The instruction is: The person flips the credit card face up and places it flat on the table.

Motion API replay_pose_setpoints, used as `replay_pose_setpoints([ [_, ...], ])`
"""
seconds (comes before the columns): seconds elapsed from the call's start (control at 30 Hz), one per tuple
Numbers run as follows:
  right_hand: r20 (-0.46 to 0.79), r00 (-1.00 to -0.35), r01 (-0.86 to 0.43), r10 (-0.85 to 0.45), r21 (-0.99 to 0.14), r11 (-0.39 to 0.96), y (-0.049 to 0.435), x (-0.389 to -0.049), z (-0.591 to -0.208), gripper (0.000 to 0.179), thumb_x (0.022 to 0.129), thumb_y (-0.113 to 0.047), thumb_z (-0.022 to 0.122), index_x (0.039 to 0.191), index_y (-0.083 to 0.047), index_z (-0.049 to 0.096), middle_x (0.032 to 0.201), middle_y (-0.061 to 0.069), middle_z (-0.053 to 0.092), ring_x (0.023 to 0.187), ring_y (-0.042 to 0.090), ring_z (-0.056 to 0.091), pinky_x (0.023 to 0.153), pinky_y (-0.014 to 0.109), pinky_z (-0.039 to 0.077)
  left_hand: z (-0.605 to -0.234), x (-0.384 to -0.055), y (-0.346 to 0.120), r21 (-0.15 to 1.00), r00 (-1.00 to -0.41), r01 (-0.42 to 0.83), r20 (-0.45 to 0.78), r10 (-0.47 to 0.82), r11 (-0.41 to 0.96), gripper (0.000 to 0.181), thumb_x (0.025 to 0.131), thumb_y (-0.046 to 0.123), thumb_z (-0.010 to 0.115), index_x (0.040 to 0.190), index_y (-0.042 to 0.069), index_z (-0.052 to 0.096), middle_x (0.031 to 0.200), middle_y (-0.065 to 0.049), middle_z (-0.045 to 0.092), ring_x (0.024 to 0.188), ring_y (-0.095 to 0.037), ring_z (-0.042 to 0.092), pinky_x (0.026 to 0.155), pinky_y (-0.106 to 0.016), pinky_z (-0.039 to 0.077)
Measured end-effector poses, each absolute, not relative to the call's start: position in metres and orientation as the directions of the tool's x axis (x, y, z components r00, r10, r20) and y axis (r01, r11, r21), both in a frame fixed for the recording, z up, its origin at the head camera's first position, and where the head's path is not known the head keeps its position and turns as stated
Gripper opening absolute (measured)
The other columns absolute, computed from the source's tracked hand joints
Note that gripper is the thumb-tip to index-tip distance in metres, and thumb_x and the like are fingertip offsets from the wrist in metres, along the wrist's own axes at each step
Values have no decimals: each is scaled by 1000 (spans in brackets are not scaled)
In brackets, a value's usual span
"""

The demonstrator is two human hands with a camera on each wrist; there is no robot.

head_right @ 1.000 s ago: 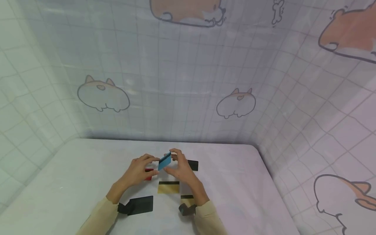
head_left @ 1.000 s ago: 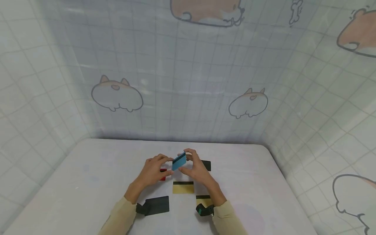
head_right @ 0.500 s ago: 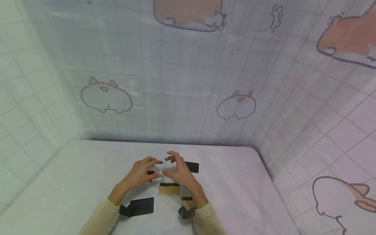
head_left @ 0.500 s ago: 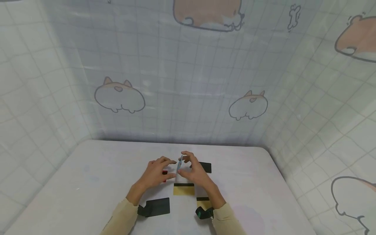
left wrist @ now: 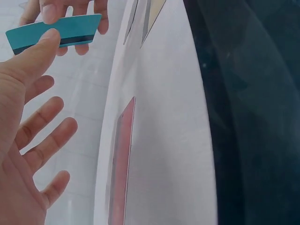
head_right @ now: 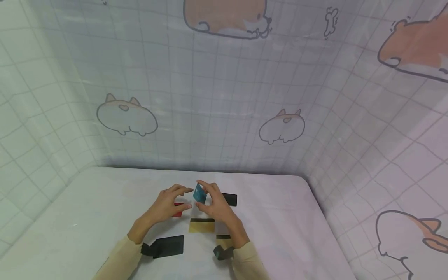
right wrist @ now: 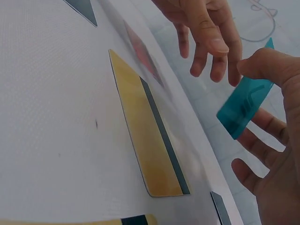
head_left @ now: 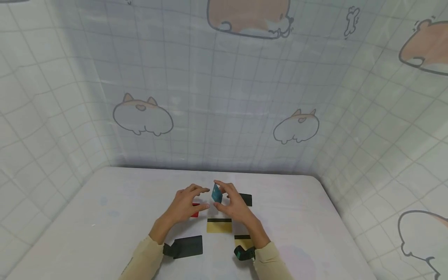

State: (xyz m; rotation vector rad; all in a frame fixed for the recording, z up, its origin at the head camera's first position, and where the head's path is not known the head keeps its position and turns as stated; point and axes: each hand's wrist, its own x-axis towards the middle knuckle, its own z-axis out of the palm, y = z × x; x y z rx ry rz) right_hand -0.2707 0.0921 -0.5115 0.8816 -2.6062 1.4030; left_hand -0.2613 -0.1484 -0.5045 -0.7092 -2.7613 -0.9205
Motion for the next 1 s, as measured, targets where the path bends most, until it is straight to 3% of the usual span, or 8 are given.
replay_pose_setpoints([
  [0.47, 250, -832, -527, -495, -634, 566, 92, -276, -511, 65, 90, -31, 72, 150, -32, 48, 136, 1, 46, 118, 18, 44, 96, 44, 47, -507, -271, -149, 556, -850, 527, 320, 419, 643, 69, 87, 50, 75, 147, 28, 51, 129, -4, 60, 111, -25, 63, 103, -65, 32],
  [0.8, 248, -819, -561, -517, -534, 633, 93, -282, -518, 64, 89, -30, 73, 149, -32, 49, 133, -1, 47, 115, 18, 43, 92, 43, 44, -508, -273, -147, 555, -859, 511, 293, 420, 656, 63, 84, 45, 80, 141, 27, 57, 128, -6, 60, 110, -26, 62, 106, -65, 30],
  [1.0, 254, -805, -584, -536, -499, 640, 94, -287, -518, 63, 90, -30, 72, 149, -29, 50, 133, 0, 48, 114, 18, 42, 92, 43, 41, -510, -276, -147, 526, -864, 504, 300, 405, 685, 62, 83, 44, 81, 138, 26, 59, 126, 1, 59, 109, -24, 63, 105, -64, 32],
])
